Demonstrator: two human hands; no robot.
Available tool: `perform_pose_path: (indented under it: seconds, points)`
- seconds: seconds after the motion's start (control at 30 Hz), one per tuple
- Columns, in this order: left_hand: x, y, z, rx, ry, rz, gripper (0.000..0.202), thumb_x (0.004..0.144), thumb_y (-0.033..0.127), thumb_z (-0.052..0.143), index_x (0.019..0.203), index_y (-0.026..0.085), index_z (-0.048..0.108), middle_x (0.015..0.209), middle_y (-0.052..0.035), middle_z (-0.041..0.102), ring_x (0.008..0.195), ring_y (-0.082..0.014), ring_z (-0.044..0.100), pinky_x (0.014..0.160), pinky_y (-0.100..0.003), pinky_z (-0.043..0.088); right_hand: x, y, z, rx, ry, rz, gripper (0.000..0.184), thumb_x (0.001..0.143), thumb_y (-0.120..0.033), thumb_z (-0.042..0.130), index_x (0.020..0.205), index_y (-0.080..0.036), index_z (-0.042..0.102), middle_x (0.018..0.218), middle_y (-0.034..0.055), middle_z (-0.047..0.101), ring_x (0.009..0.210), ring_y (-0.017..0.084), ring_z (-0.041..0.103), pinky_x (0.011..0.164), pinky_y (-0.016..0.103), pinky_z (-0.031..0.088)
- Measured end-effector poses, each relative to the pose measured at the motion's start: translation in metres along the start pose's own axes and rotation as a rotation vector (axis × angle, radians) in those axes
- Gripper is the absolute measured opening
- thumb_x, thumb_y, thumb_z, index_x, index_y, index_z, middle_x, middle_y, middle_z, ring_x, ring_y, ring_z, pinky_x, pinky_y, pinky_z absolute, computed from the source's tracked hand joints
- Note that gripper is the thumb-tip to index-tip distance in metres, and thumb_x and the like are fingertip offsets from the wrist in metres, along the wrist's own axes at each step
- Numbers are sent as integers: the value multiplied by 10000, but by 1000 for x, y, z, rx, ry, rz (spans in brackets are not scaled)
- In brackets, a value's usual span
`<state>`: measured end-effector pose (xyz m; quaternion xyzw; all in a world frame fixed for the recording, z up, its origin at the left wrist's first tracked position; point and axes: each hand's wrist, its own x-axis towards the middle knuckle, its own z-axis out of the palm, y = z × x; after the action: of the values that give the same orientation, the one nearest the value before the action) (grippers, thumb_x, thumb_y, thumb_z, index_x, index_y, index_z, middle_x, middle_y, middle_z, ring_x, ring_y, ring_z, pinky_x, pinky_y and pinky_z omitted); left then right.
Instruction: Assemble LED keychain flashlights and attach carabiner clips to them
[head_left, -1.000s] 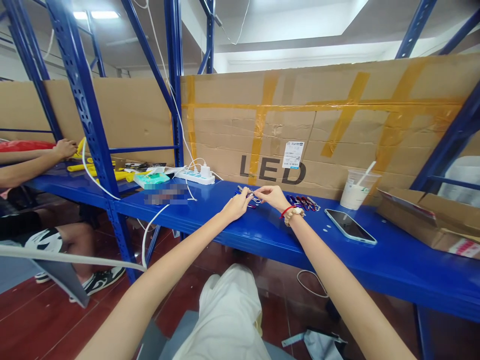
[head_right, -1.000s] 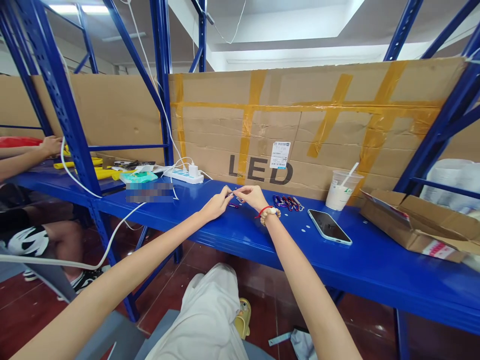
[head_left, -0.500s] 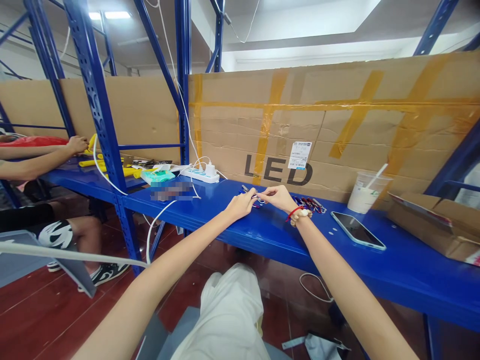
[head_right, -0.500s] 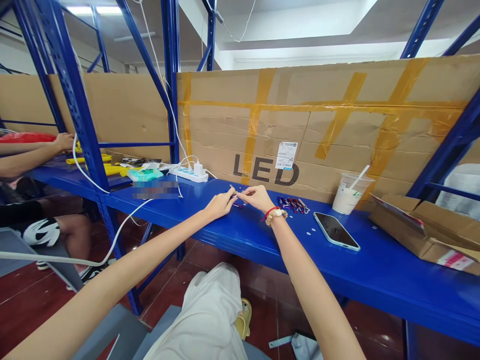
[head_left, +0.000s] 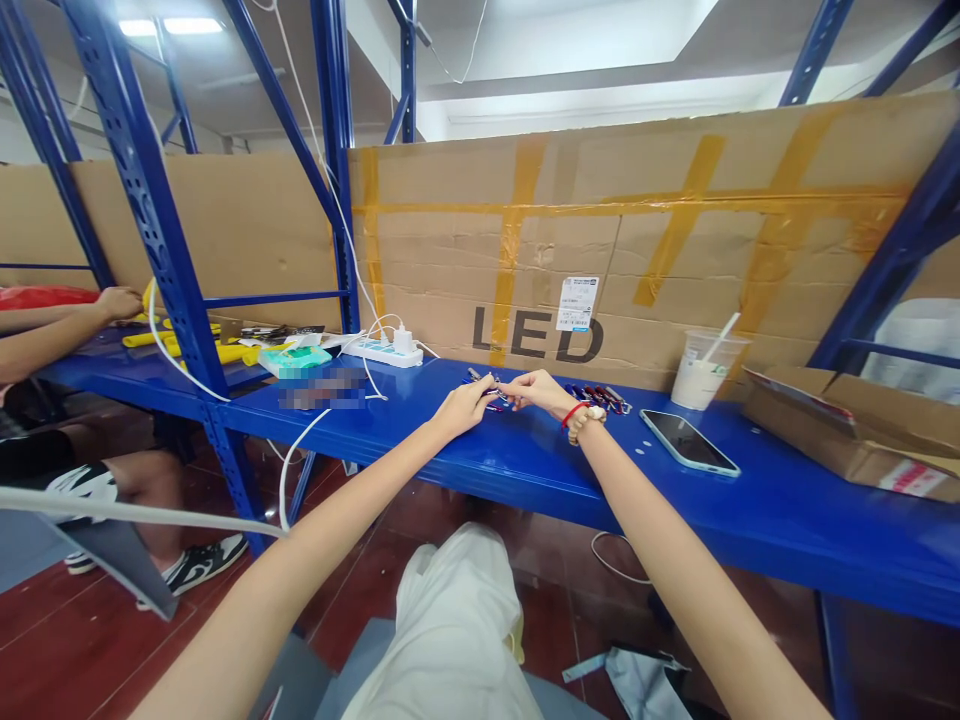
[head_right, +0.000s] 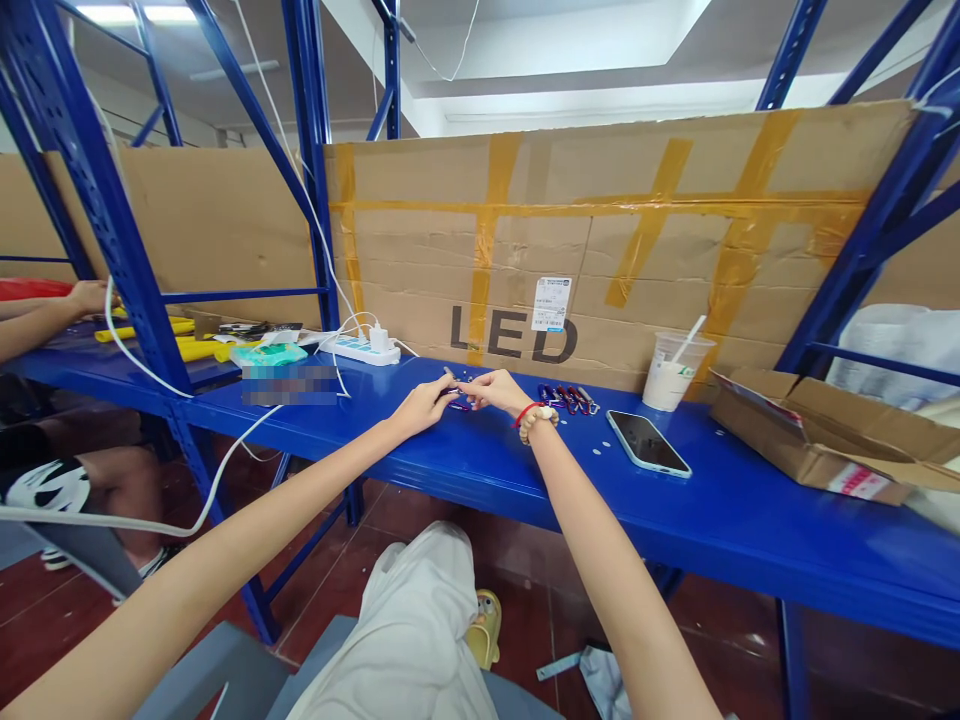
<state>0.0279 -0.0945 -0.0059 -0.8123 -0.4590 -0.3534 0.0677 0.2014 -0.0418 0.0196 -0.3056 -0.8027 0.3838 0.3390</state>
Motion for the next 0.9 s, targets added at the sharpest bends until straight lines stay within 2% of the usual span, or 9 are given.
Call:
perform_pose_path:
  seconds: [0.1, 0.2, 0.27, 0.37, 0.57, 0.77, 0.83, 0.9]
  points:
    - [1, -1, 1, -6, -3, 0, 125, 891, 228, 400, 951, 199, 506, 975, -39, 643, 888, -185, 625, 730, -239, 460, 0, 2, 2, 11, -15, 29, 371, 734, -476, 615, 661, -113, 641, 627, 29, 617, 559, 105, 559, 565, 238, 482]
    - [1, -1, 0, 4, -9, -12, 117, 886, 236, 411, 933, 209, 514, 966, -29, 648, 890, -188, 625, 712, -235, 460, 2, 7, 2, 15, -20, 42, 263, 853, -370, 522, 901, -128, 611, 857, 42, 628, 695, 113, 587, 636, 270, 504]
    - [0, -1, 0, 17, -11, -25, 114, 884, 241, 417, 931, 215, 517, 975, -24, 651, 904, -192, 622, 720, -239, 460, 2, 11, 1, 17, -13, 45, 239, 884, -319, 487, 1028, -145, 564, 990, 54, 596, 798, 133, 588, 691, 308, 509]
    - [1, -1, 0, 43, -12, -57, 114, 880, 247, 425, 952, 225, 511, 1003, -19, 651, 925, -199, 618, 739, -254, 462, 0, 18, -3, 14, 13, 47, 252, 884, -307, 486, 1084, -165, 545, 1080, 70, 566, 884, 160, 573, 746, 344, 502]
    - [3, 2, 1, 94, -31, -136, 168, 892, 290, 402, 1028, 223, 476, 976, -30, 660, 929, -215, 619, 759, -293, 467, -3, 23, -9, -11, 41, 71, 261, 884, -305, 486, 1098, -164, 538, 1096, 73, 558, 897, 162, 571, 761, 351, 497]
    - [3, 5, -1, 95, -56, -176, 221, 902, 314, 382, 1098, 246, 458, 1034, -23, 651, 974, -215, 608, 778, -295, 467, 3, 16, 0, -54, 20, 100, 261, 882, -312, 488, 1089, -165, 545, 1098, 67, 558, 910, 174, 568, 766, 354, 495]
    - [2, 5, -3, 85, -60, -177, 239, 903, 315, 380, 1125, 264, 453, 1081, -16, 636, 1000, -216, 597, 786, -297, 465, 5, 12, 3, -67, 19, 109, 251, 883, -318, 486, 1057, -152, 557, 1047, 59, 577, 863, 161, 579, 734, 333, 503]
    - [3, 5, -4, 75, -62, -179, 244, 904, 312, 373, 1130, 279, 462, 1101, -13, 627, 1012, -219, 590, 785, -298, 465, 5, 9, 6, -79, 31, 114, 259, 871, -345, 503, 987, -126, 576, 912, 40, 607, 738, 126, 590, 644, 287, 507]
